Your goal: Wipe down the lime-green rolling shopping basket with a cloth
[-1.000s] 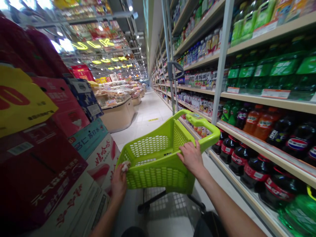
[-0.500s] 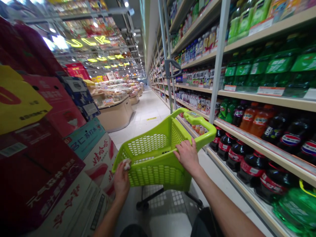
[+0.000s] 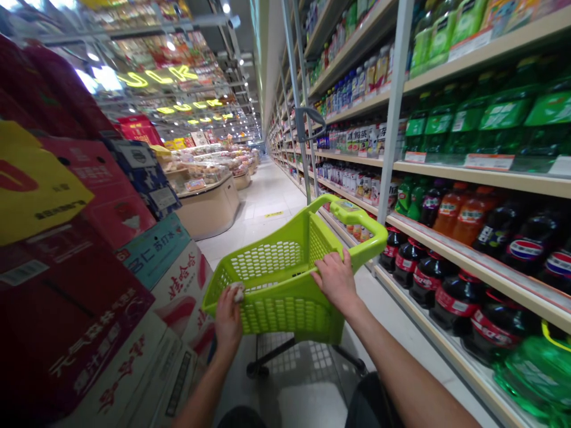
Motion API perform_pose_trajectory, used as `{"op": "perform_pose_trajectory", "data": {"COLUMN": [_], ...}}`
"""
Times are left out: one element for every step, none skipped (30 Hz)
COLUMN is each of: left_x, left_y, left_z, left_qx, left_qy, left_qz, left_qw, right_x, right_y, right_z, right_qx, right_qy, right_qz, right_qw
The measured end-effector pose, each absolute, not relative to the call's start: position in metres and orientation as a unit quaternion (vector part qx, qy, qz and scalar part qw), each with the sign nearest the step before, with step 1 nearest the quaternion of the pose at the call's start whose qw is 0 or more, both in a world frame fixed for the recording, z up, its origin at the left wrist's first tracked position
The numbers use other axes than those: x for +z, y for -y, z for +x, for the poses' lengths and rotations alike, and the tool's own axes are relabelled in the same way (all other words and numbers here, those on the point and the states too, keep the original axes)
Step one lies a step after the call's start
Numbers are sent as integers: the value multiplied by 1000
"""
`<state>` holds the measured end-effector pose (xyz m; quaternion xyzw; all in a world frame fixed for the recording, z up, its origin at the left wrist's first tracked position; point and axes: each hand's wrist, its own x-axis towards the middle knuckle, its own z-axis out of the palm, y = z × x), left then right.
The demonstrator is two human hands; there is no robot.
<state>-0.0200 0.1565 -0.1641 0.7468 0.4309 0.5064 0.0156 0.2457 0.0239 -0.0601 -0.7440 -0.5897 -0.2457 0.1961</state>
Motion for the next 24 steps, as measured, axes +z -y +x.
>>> {"op": "perform_pose_trajectory", "data": {"left_x": [-162,-160,-158,-156,-155,-155,-156,-157,-158,-159,-160,-160,-159,-158,-156,-153,-151,-149,-148,-148,-148,-149,-151,-152], "left_y": [-149,-142,-136,-133,-132,-135,-139,-146,-152,-157,-160,-159,-156,-149,-140,-131,-122,-115,-111,-111,-115,-122,-130,-140], "left_z": [-2,14,27,35,36,30,20,7,-6,-16,-22,-22,-15,-2,14,32,49,61,68,68,62,49,33,15], "left_qx": [499,490,478,466,457,454,458,469,484,501,515,522,522,515,501,484,473,470,468,469,473,477,486,501], "left_qy": [-405,-377,-352,-335,-327,-332,-348,-371,-396,-416,-430,-433,-426,-408,-381,-349,-316,-300,-287,-284,-291,-305,-326,-360], "left_qz": [765,785,804,818,826,826,817,801,780,759,742,734,739,754,777,802,822,829,834,834,830,823,810,786], "left_qw": [26,33,41,46,47,44,36,25,12,0,-7,-9,-5,4,15,29,40,49,53,53,51,45,38,29], "right_x": [-60,-60,-60,-60,-60,-60,-61,-61,-61,-61,-61,-61,-60,-60,-60,-60,-60,-60,-60,-60,-60,-59,-59,-59], "right_y": [-24,-24,-24,-24,-23,-22,-22,-21,-20,-20,-19,-19,-19,-20,-20,-21,-21,-21,-21,-21,-20,-19,-18,-17], "right_z": [246,246,246,247,249,250,251,252,253,252,251,250,249,247,246,245,245,246,247,248,250,252,253,254], "right_qx": [-245,-244,-243,-243,-243,-244,-244,-245,-246,-247,-248,-249,-249,-248,-248,-247,-247,-247,-247,-246,-245,-245,-244,-243], "right_qy": [590,592,594,595,597,598,599,599,599,597,595,593,591,589,589,590,591,593,595,597,599,600,601,600], "right_qz": [-744,-743,-741,-740,-738,-737,-736,-736,-736,-737,-739,-741,-742,-744,-744,-743,-741,-739,-737,-736,-734,-733,-733,-734], "right_qw": [196,196,197,198,199,200,200,199,197,196,195,195,195,195,196,198,200,201,203,204,204,205,206,206]}}
